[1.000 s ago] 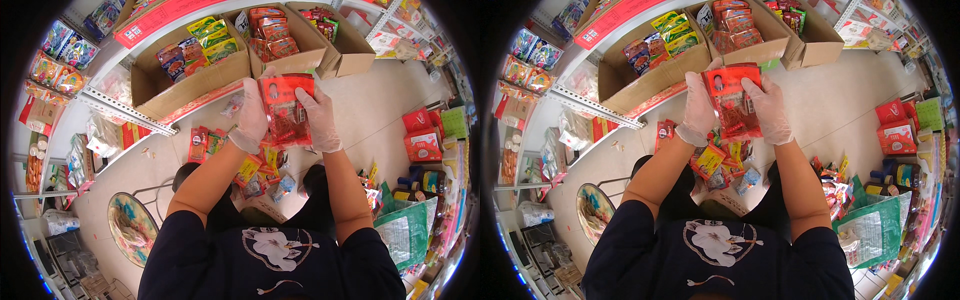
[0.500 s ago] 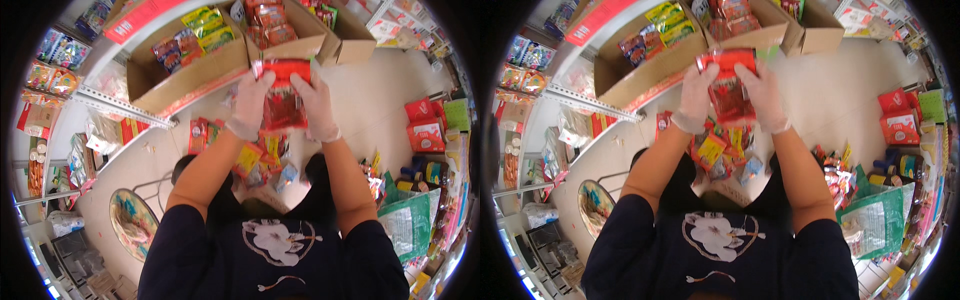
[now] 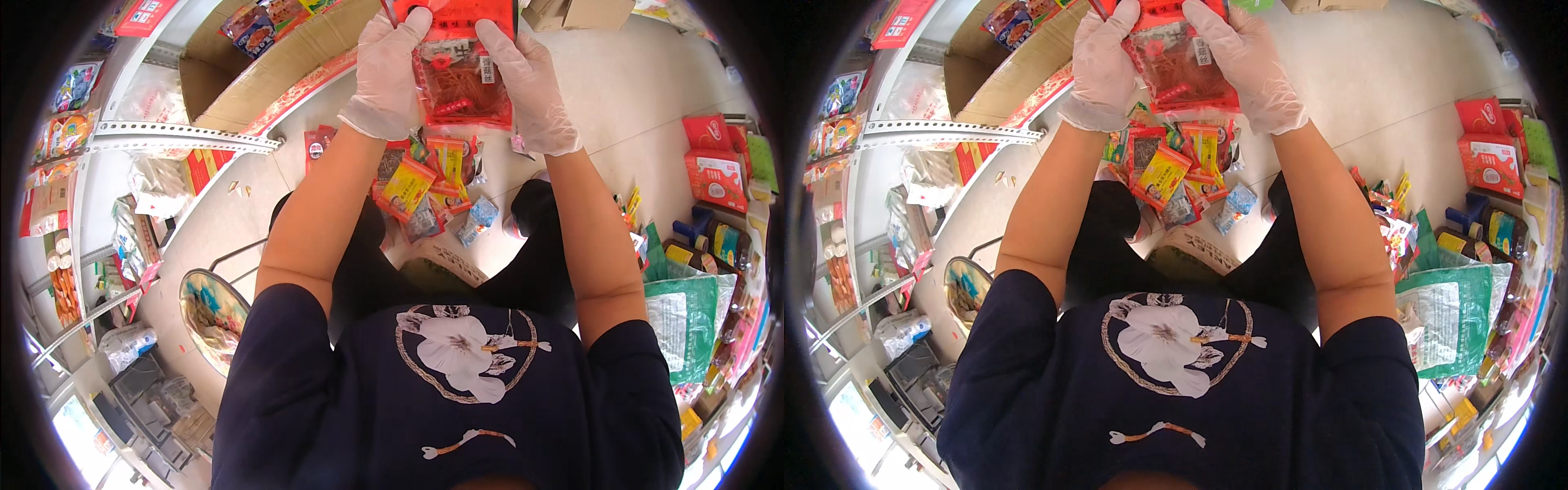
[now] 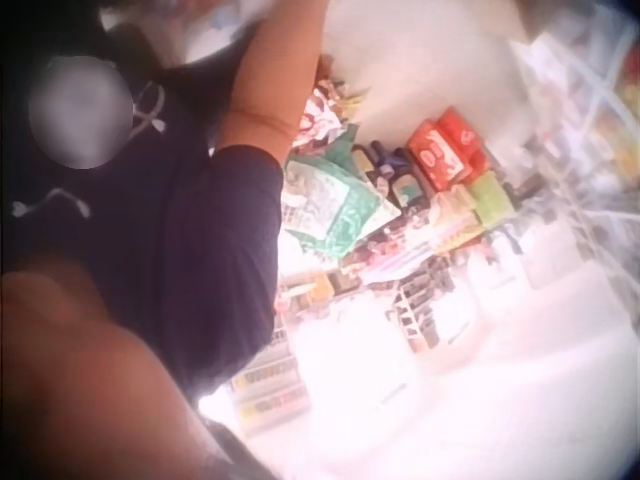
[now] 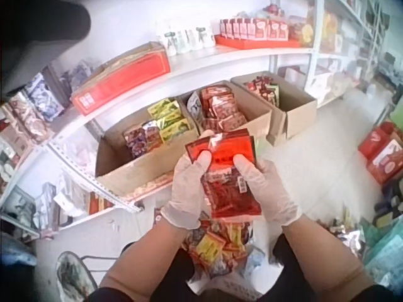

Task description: The person sits on the floor and sorts various snack packets from a cardboard box into piles on the floor. They pick up packets, inspect them, and place them into different stacks.

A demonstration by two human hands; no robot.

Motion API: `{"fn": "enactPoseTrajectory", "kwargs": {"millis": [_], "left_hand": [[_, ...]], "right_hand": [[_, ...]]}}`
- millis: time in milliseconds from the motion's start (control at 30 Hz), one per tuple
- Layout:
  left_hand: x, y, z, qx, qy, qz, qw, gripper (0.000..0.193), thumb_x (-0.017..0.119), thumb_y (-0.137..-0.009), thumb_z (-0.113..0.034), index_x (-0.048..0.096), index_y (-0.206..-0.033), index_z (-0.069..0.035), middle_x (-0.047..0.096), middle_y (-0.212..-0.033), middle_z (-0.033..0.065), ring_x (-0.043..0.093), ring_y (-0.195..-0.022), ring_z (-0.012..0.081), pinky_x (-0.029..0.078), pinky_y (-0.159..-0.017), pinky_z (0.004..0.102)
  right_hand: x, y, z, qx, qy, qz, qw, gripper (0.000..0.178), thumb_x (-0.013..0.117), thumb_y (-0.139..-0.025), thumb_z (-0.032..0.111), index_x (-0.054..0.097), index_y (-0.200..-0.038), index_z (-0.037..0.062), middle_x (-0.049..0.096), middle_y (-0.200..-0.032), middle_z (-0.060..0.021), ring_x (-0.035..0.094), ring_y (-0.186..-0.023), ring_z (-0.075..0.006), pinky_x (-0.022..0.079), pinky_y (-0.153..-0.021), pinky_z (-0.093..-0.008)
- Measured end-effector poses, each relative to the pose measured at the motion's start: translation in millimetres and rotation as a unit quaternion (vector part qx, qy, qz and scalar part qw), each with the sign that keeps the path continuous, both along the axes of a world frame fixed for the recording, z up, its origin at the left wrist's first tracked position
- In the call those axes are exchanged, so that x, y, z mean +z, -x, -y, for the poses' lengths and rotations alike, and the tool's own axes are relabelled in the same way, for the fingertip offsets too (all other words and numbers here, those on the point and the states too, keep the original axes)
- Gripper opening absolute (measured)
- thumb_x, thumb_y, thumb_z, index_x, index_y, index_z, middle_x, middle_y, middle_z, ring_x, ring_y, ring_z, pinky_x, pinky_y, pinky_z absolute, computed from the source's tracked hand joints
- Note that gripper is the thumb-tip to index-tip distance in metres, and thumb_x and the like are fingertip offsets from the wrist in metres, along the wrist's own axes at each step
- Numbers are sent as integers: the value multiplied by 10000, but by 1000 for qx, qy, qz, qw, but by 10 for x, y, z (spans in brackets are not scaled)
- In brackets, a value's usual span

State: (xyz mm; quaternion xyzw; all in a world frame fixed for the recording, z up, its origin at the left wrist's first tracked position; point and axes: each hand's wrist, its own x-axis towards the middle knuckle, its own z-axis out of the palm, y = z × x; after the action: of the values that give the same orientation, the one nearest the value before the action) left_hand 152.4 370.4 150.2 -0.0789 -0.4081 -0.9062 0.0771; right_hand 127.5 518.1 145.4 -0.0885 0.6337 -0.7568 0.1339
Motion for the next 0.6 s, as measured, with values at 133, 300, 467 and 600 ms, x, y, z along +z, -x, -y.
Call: {"fn": "enactPoseTrajectory", "kwargs": {"millis": [133,300,467,600], "left_hand": [[-70,116,-125,0,-56,9,998,355,504,-945,-188,479,-1256,-20,598,-1144,107,579,-1042,220,476,-910,349],[-505,570,-117,79,201,225,950,238,451,-944,-174,607,-1076,-53,641,-1014,36,601,-948,181,475,-860,376],[-2721,591,-168,-134,761,33,634,345,471,-872,-223,532,-1196,-118,598,-1141,170,545,-1107,320,428,-937,407],[-2806,422,-480,-178,725,226,625,386,502,-832,-222,495,-1195,-93,569,-1157,222,528,-1113,357,423,-929,437]], "right_hand": [[7,73,-93,-67,-106,-113,986,201,567,-918,223,627,-967,38,602,-750,19,539,-635,-60,415,-571,-218],[55,280,-493,-157,-68,-62,983,171,555,-924,201,634,-908,50,547,-633,47,471,-529,-39,365,-476,-208],[186,254,-794,-239,-50,-33,969,256,575,-914,243,621,-1018,14,612,-834,-2,558,-728,-64,444,-642,-224],[231,145,-1206,-299,-91,-21,950,300,581,-912,260,605,-1053,-3,640,-934,-36,601,-831,-87,479,-729,-242]]}}
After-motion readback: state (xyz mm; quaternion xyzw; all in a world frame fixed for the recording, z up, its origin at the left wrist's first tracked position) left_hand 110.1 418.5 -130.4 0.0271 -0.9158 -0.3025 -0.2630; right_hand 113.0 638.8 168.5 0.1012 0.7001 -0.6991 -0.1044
